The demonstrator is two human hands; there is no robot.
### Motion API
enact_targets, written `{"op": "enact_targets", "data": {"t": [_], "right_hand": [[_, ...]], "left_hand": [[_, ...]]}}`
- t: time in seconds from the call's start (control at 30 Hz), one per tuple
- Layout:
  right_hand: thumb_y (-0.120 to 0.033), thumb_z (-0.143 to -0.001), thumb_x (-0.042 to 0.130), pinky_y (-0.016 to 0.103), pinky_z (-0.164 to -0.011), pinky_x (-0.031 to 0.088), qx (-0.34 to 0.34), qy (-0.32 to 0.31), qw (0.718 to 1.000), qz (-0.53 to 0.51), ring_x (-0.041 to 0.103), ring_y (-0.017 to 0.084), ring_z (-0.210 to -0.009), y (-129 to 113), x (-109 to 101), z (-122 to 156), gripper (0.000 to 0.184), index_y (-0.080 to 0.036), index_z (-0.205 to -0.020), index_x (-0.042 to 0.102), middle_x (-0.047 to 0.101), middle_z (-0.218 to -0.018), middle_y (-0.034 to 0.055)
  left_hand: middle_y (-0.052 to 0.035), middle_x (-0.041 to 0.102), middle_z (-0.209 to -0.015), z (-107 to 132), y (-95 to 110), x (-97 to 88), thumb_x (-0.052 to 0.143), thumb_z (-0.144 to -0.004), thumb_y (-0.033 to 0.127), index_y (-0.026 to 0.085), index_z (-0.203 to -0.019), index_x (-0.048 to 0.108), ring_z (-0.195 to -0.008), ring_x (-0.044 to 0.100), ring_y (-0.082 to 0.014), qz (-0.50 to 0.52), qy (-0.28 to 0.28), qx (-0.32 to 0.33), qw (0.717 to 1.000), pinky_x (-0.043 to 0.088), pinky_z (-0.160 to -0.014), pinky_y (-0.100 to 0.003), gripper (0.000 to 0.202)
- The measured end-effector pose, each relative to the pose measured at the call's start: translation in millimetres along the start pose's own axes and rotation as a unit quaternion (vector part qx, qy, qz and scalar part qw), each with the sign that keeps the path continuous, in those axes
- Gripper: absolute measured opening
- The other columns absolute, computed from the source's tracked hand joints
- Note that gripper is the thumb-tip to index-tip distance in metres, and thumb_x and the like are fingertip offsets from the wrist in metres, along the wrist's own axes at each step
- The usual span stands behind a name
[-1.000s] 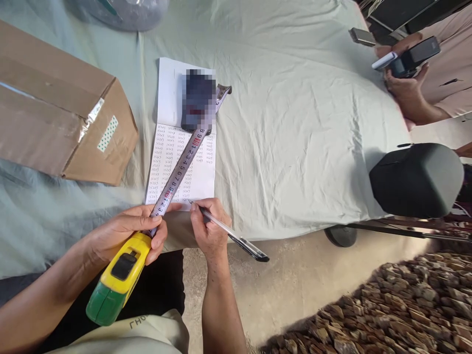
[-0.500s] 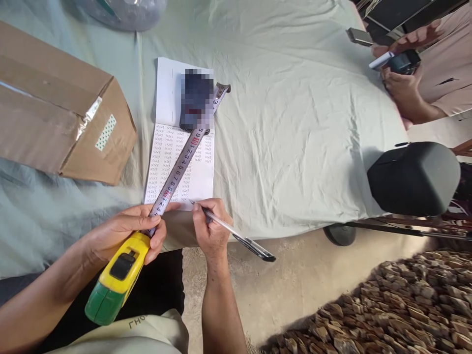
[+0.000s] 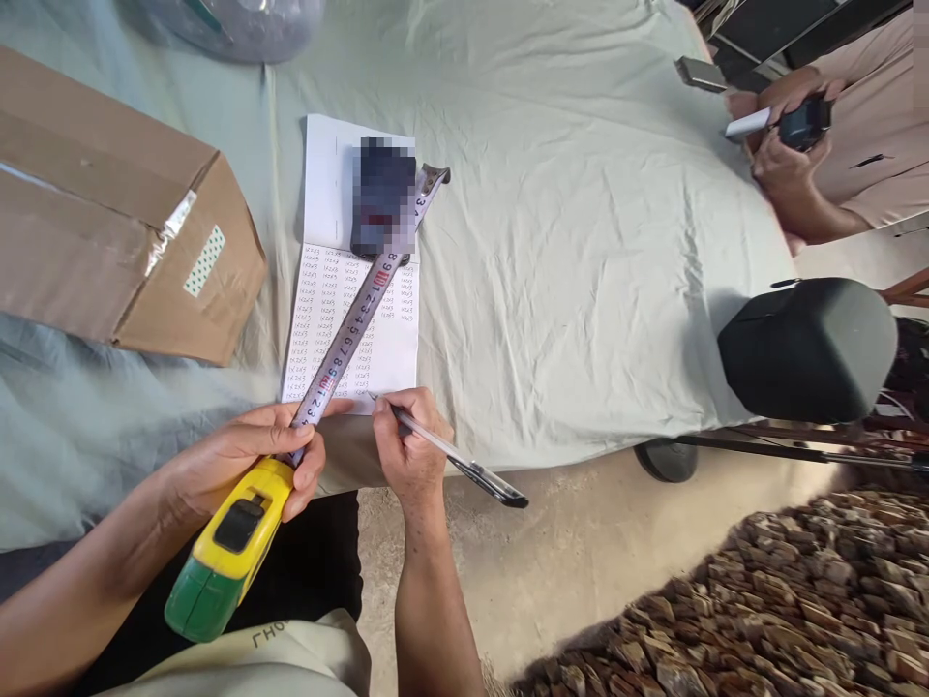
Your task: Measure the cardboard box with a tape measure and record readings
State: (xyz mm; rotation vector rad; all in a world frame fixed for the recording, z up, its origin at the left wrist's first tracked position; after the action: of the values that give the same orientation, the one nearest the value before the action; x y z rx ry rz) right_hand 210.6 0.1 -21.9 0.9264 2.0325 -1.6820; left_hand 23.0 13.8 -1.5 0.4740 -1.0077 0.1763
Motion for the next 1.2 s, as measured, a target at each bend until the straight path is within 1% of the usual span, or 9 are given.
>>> {"op": "enact_targets", "data": {"t": [0.4, 0.5, 0.6, 0.7, 0.83, 0.97, 1.07, 1.13, 1.2], "right_hand": [[-0.022, -0.086, 0.055, 0.027, -0.056, 0.045, -0.003, 0.007, 0.999, -0.036, 0.058, 0.014, -0.059, 1, 0, 1, 0.010, -0.021, -0.077, 0.056, 0.059, -0.065, -0.0019], [-0.025, -0.087, 0.056, 0.027, -0.057, 0.045, 0.015, 0.069, 0.987, -0.143, 0.057, 0.013, -0.059, 4, -1, 1, 0.008, -0.020, -0.080, 0.057, 0.061, -0.067, -0.0017], [-0.027, -0.089, 0.056, 0.026, -0.055, 0.043, 0.043, 0.153, 0.959, -0.234, 0.054, 0.011, -0.055, 9, 1, 0, 0.008, -0.020, -0.086, 0.057, 0.060, -0.065, -0.0026], [-0.033, -0.089, 0.055, 0.025, -0.054, 0.042, 0.042, 0.173, 0.946, -0.272, 0.055, 0.011, -0.056, 13, 4, 0, 0.013, -0.020, -0.092, 0.056, 0.060, -0.066, -0.0029], [-0.037, -0.093, 0.050, 0.025, -0.052, 0.042, 0.027, 0.172, 0.953, -0.247, 0.058, 0.012, -0.055, 6, 2, 3, 0.020, -0.019, -0.098, 0.056, 0.064, -0.067, -0.0009], [-0.045, -0.091, 0.053, 0.033, -0.065, 0.051, -0.017, 0.107, 0.977, -0.185, 0.064, 0.016, -0.063, -14, -1, -7, 0.026, -0.019, -0.093, 0.053, 0.069, -0.078, 0.0040], [-0.058, -0.070, 0.073, 0.044, -0.082, 0.052, -0.084, -0.009, 0.982, -0.169, 0.067, 0.027, -0.096, -36, 12, -32, 0.049, -0.023, -0.088, 0.045, 0.068, -0.106, 0.0110], [-0.061, -0.058, 0.079, 0.049, -0.091, 0.050, -0.118, -0.085, 0.974, -0.172, 0.059, 0.032, -0.116, -53, 29, -52, 0.063, -0.025, -0.090, 0.039, 0.059, -0.127, 0.0155], [-0.060, -0.055, 0.081, 0.053, -0.097, 0.046, -0.143, -0.131, 0.964, -0.180, 0.048, 0.033, -0.129, -68, 48, -70, 0.069, -0.027, -0.093, 0.034, 0.043, -0.144, 0.0188]], "left_hand": [[-0.0004, 0.061, -0.062, 0, -1, 0.2, 0.055, -0.087, 0.023, 0.017, -0.116, 0.052, -0.050, 0.060, -0.0157, -0.010, 0.007, -0.001, 1.000, 0.045, -0.049, -0.024, 0.030], [-0.0003, 0.061, -0.063, 1, 0, 1.5, 0.054, -0.087, 0.022, 0.016, -0.119, 0.050, -0.050, 0.060, -0.0155, -0.010, 0.010, 0.001, 1.000, 0.045, -0.049, -0.024, 0.033], [-0.0003, 0.062, -0.062, 2, -1, 0.8, 0.052, -0.089, 0.020, 0.016, -0.123, 0.050, -0.051, 0.061, -0.0155, -0.017, 0.001, 0.003, 1.000, 0.046, -0.051, -0.024, 0.034], [-0.0005, 0.061, -0.059, 2, -6, -1.7, 0.055, -0.088, 0.022, 0.013, -0.110, 0.060, -0.050, 0.061, -0.0151, -0.028, -0.035, 0.028, 0.999, 0.046, -0.051, -0.024, 0.024], [-0.0014, 0.060, -0.054, 12, -20, -5.4, 0.064, -0.082, 0.032, 0.012, -0.088, 0.065, -0.046, 0.060, -0.0156, -0.050, -0.078, 0.054, 0.994, 0.047, -0.048, -0.025, 0.021], [-0.0011, 0.060, -0.052, 44, -32, -10.7, 0.067, -0.080, 0.039, 0.013, -0.083, 0.065, -0.044, 0.059, -0.0147, -0.067, -0.071, 0.068, 0.993, 0.043, -0.043, -0.022, 0.026], [-0.0003, 0.059, -0.052, 80, -35, -17.6, 0.067, -0.081, 0.039, 0.013, -0.084, 0.065, -0.044, 0.058, -0.0139, -0.083, -0.027, 0.100, 0.991, 0.041, -0.043, -0.021, 0.025], [-0.0001, 0.058, -0.052, 105, -35, -23.3, 0.067, -0.081, 0.038, 0.014, -0.084, 0.065, -0.044, 0.058, -0.0137, -0.091, 0.025, 0.131, 0.987, 0.040, -0.043, -0.021, 0.024], [-0.0004, 0.059, -0.052, 129, -35, -29.3, 0.065, -0.083, 0.036, 0.014, -0.085, 0.065, -0.046, 0.059, -0.0136, -0.100, 0.094, 0.166, 0.977, 0.039, -0.044, -0.020, 0.022]]}}
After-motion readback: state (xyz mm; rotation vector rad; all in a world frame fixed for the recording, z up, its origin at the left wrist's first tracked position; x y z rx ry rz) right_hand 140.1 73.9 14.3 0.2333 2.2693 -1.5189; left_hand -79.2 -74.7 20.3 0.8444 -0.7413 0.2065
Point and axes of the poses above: each hand's wrist, its own z-axis away from the middle knuckle, its own x-axis out of the palm, y = z × x, the point moved 1 cm from there along -z, towards the middle knuckle
